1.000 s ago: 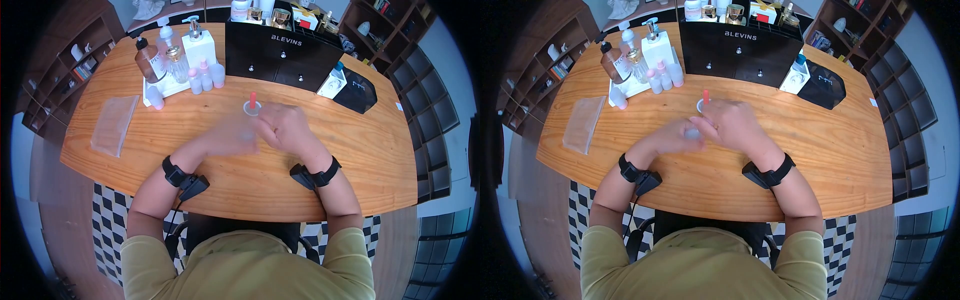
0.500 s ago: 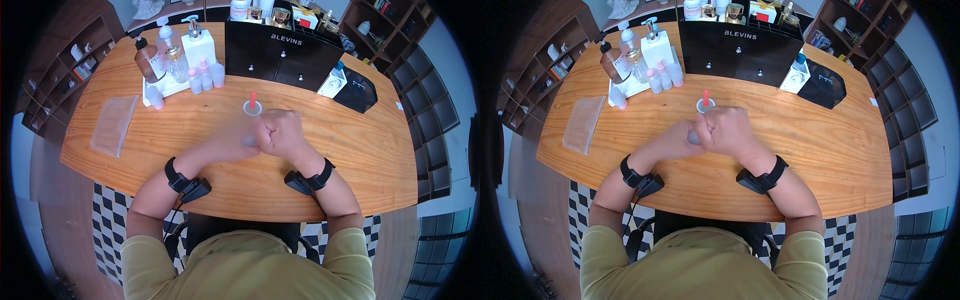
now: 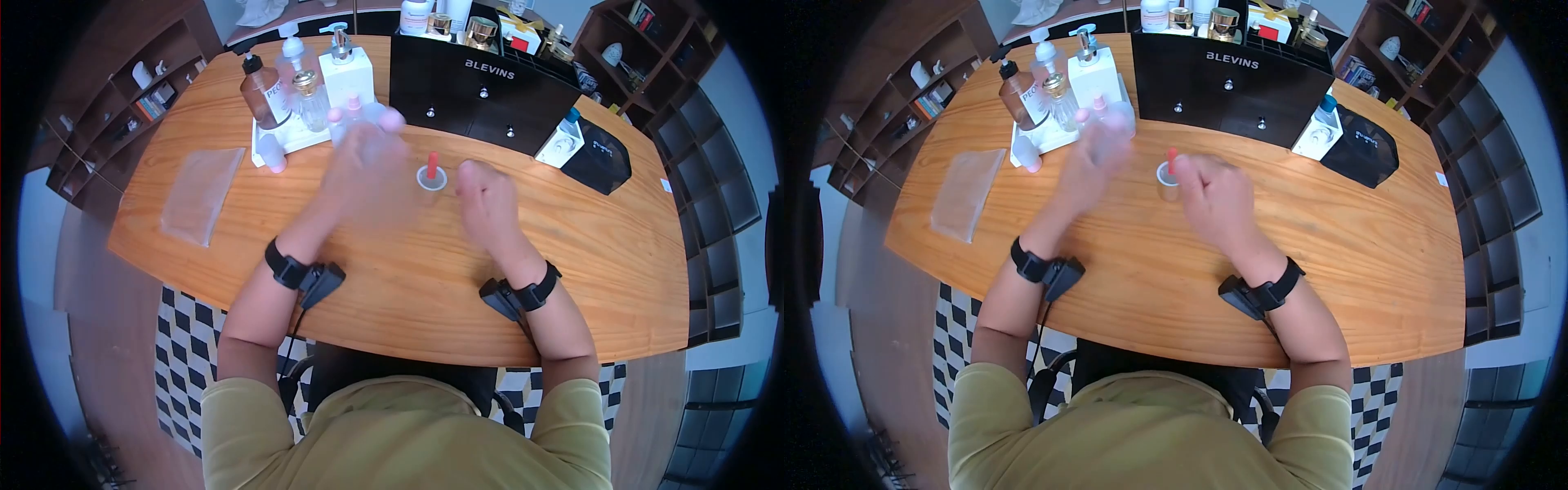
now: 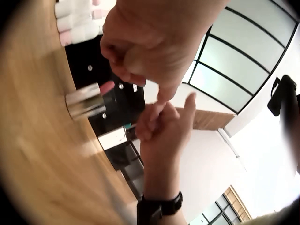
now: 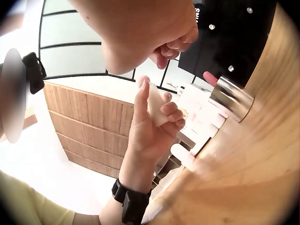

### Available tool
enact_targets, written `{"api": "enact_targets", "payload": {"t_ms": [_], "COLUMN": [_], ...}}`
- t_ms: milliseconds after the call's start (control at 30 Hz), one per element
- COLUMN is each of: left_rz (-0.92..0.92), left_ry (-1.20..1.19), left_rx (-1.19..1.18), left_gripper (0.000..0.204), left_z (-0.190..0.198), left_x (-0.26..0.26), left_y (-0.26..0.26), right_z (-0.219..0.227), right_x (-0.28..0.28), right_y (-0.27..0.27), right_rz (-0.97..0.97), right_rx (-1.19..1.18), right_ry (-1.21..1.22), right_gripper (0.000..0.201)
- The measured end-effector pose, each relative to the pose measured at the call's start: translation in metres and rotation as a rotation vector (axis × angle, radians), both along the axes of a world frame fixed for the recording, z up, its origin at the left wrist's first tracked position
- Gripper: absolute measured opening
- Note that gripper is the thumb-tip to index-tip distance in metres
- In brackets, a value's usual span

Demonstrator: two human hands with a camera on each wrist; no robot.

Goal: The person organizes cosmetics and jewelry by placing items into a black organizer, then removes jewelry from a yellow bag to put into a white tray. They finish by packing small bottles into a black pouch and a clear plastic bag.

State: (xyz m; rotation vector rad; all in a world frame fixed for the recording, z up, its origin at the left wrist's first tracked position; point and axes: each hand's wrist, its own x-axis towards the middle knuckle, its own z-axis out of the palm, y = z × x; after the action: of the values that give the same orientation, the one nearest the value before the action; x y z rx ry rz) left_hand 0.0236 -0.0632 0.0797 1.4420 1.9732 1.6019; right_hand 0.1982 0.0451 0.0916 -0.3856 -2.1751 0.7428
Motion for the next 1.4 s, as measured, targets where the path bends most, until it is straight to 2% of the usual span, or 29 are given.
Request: {"api": "enact_targets", "payload": {"t_ms": [67,167,267,367,467,567,667,767,867,967,1067,1167,1267,1400], "left_rz": [0.112,0.526,0.726,0.678,0.603,0.583,0.772,0.928,0.920,0.849,0.776,0.531,0.208,-0.271], "left_ry": [-0.130,0.282,0.569,0.385,0.401,0.314,0.554,0.755,0.753,0.658,0.682,0.499,0.360,0.021], "left_rx": [0.240,0.188,-0.119,-0.318,-0.434,-0.398,-0.415,-0.387,-0.661,-0.827,-0.906,-0.915,-0.584,-0.417], "left_gripper": [0.040,0.040,0.040,0.042,0.040,0.039,0.039,0.042,0.045,0.044,0.042,0.037,0.032,0.032], "left_z": [-0.022,-0.044,-0.040,-0.056,-0.066,-0.063,-0.034,-0.018,-0.030,-0.030,-0.026,0.029,0.036,0.024], "left_x": [-0.047,-0.095,-0.098,-0.113,-0.114,-0.110,-0.095,-0.107,-0.124,-0.129,-0.127,-0.070,-0.038,-0.016], "left_y": [0.007,0.009,-0.003,-0.002,-0.001,-0.004,-0.015,-0.026,-0.035,-0.034,-0.034,-0.038,-0.041,-0.034], "right_z": [0.001,-0.007,-0.005,-0.005,-0.008,-0.009,-0.010,-0.012,-0.015,-0.013,-0.013,-0.007,0.005,-0.001], "right_x": [0.001,-0.001,-0.002,-0.001,-0.002,-0.002,-0.002,-0.003,-0.004,-0.004,-0.003,-0.004,-0.001,-0.001], "right_y": [0.006,0.013,0.013,0.014,0.016,0.018,0.020,0.021,0.021,0.020,0.020,0.014,-0.006,-0.018], "right_rz": [-0.050,-0.121,-0.143,-0.160,-0.171,-0.167,-0.175,-0.181,-0.186,-0.190,-0.206,-0.199,-0.049,0.129], "right_rx": [-0.090,-0.104,-0.086,-0.090,-0.066,-0.083,-0.096,-0.095,-0.088,-0.084,-0.069,-0.066,-0.100,0.068], "right_ry": [-0.008,-0.114,-0.153,-0.187,-0.191,-0.234,-0.291,-0.308,-0.305,-0.333,-0.298,-0.221,-0.151,-0.243], "right_gripper": [0.052,0.053,0.053,0.053,0.054,0.055,0.055,0.055,0.055,0.055,0.053,0.047,0.040,0.043]}}
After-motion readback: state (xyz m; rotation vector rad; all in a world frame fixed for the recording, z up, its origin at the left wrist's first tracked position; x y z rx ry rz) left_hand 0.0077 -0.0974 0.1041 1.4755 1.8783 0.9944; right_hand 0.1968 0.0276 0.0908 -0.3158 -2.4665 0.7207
